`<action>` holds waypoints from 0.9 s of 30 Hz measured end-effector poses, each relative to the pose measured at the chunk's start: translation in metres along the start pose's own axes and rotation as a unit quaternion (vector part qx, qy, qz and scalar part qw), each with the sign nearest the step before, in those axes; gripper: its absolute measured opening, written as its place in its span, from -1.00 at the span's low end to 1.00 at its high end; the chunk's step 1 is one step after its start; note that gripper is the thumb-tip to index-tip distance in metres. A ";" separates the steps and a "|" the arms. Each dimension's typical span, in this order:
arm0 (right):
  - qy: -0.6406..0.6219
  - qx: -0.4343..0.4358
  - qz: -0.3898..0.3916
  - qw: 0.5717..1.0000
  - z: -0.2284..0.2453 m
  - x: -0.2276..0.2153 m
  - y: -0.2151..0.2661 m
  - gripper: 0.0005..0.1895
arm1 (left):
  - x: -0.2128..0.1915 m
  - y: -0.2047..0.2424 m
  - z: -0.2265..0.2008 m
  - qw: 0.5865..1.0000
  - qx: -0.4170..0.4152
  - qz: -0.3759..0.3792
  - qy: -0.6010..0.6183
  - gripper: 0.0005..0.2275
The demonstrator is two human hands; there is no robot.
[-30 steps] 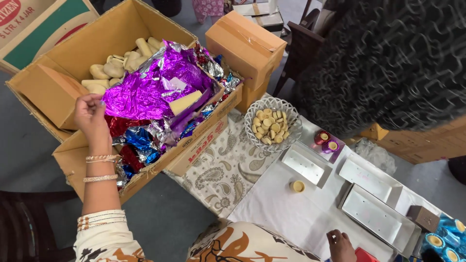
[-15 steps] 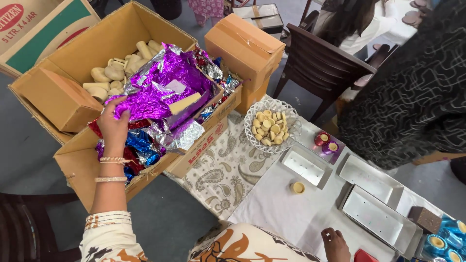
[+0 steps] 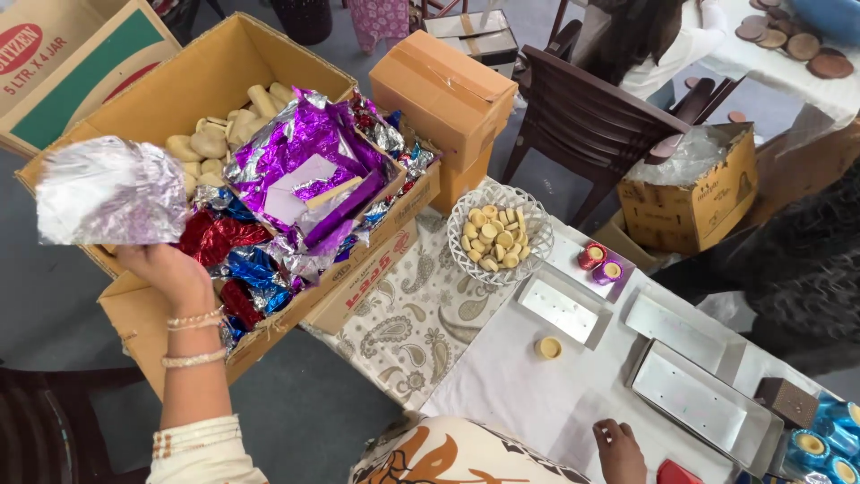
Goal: The person wraps small, round, light-colored candies in shiny purple foil. They pick up a candy, place it on a piece of foil, fold the foil around it, and then use scissors to trim the excess material. The wrapped candies are placed into a white tray.
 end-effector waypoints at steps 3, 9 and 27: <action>-0.100 -0.045 -0.018 0.994 0.045 -0.039 0.024 -0.81 | 0.043 0.031 -0.048 0.973 0.102 0.151 -0.142 -0.84; -0.459 -0.165 0.073 0.870 0.147 -0.110 0.069 -0.70 | 0.160 0.219 -0.072 0.747 0.277 0.559 -0.227 -0.65; -0.604 -0.005 -0.003 0.797 0.135 -0.143 0.096 -0.64 | 0.284 0.470 -0.091 0.752 -0.112 0.638 0.123 -0.64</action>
Point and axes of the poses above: each hand's wrist, its own y-axis away from the middle knuckle, its own x-axis out of the palm, z = x × y, the point moved 9 cm from there along -y, towards the middle knuckle, and after that the axes turned 12 degrees about x, right-handed, at the moved point
